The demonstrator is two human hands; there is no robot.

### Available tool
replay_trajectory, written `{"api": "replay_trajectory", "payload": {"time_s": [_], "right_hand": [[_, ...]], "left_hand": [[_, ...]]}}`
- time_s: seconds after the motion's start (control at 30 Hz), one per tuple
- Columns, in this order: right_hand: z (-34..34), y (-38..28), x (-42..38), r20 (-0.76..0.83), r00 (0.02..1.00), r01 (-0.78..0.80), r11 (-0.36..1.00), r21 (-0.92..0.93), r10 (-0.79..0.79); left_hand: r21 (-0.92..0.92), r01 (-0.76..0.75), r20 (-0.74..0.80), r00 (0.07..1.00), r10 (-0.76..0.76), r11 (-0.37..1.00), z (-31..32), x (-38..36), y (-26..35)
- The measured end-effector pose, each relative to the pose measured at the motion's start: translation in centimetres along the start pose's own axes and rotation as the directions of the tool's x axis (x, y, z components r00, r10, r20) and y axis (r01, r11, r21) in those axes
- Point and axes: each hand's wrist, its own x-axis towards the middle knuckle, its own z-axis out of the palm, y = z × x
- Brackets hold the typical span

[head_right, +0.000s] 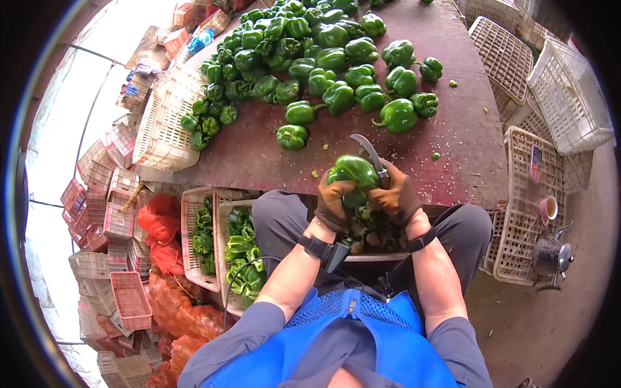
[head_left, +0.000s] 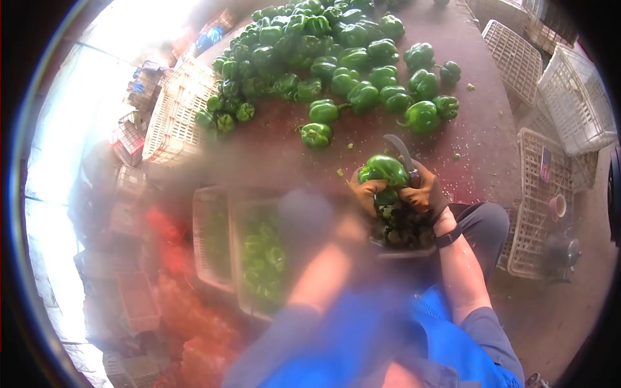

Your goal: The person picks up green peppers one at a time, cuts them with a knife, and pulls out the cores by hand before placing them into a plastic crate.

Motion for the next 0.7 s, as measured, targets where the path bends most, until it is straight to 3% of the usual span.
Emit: {"api": "replay_trajectory", "payload": {"time_s": [0.03, 0.1, 0.17, 0.23, 0.27, 0.33, 0.4, 0.43, 0.47, 0.53, 0.6, 0.7], "right_hand": [[0.2, -0.3, 0.0, 0.010, 0.999, 0.042, 0.998, -0.052, -0.042], [0.9, -1.4, -0.5, -0.004, 1.000, -0.006, 1.000, 0.015, 0.006], [1.2, -1.6, -0.5, -0.035, 0.996, -0.074, 0.995, 0.066, 0.077], [1.3, -1.0, -0.5, -0.070, 0.981, -0.174, 0.979, 0.106, 0.182], [1.4, -0.6, -0.4, -0.102, 0.989, -0.110, 0.994, 0.019, 0.111], [2.0, 0.2, -0.2, -0.116, 0.992, 0.035, 0.989, -0.143, -0.052], [2.7, -0.1, 0.0, -0.110, 0.993, 0.017, 0.987, -0.158, -0.035], [2.9, 0.7, 0.1, -0.097, 0.995, 0.021, 0.989, -0.145, -0.035], [2.8, 1.4, 0.2, -0.091, 0.995, 0.021, 0.991, -0.135, -0.034], [2.2, 2.8, 0.8, -0.084, 0.996, -0.062, 0.971, -0.231, 0.043], [2.8, 2.2, 0.7, -0.052, 0.998, -0.049, 0.992, -0.119, 0.043], [2.9, 1.7, 0.6, -0.058, 0.994, -0.099, 0.988, -0.120, 0.093]], "left_hand": [[-0.211, 0.127, -0.002, 0.991, -0.130, 0.969, 0.1, 0.0, 0.5], [-0.593, 0.333, 0.077, 0.930, -0.360, 0.733, 0.3, 0.0, 1.2], [-0.266, 0.086, -0.009, 0.996, -0.092, 0.960, 0.6, -0.2, 0.6], [-0.133, -0.029, -0.082, 0.996, 0.018, 0.991, 0.3, -0.1, 0.1], [-0.354, 0.031, -0.084, 0.994, -0.064, 0.935, 1.2, -0.4, 2.4], [-0.131, -0.051, -0.240, 0.971, 0.018, 0.990, -0.4, 0.2, -1.0], [0.003, -0.058, -0.336, 0.940, 0.055, 0.998, -0.8, 0.0, -2.2], [-0.217, 0.019, -0.375, 0.922, -0.101, 0.976, -0.8, 0.0, -2.2], [-0.085, 0.023, -0.411, 0.910, -0.056, 0.996, -0.4, -0.5, -0.1], [-0.086, -0.063, -0.416, 0.909, 0.021, 0.994, -1.1, -0.1, -2.4], [-0.222, -0.098, -0.421, 0.907, -0.005, 0.970, -1.9, 0.1, -2.6], [-0.473, -0.128, -0.451, 0.885, -0.114, 0.872, -2.7, -0.6, 0.3]]}}
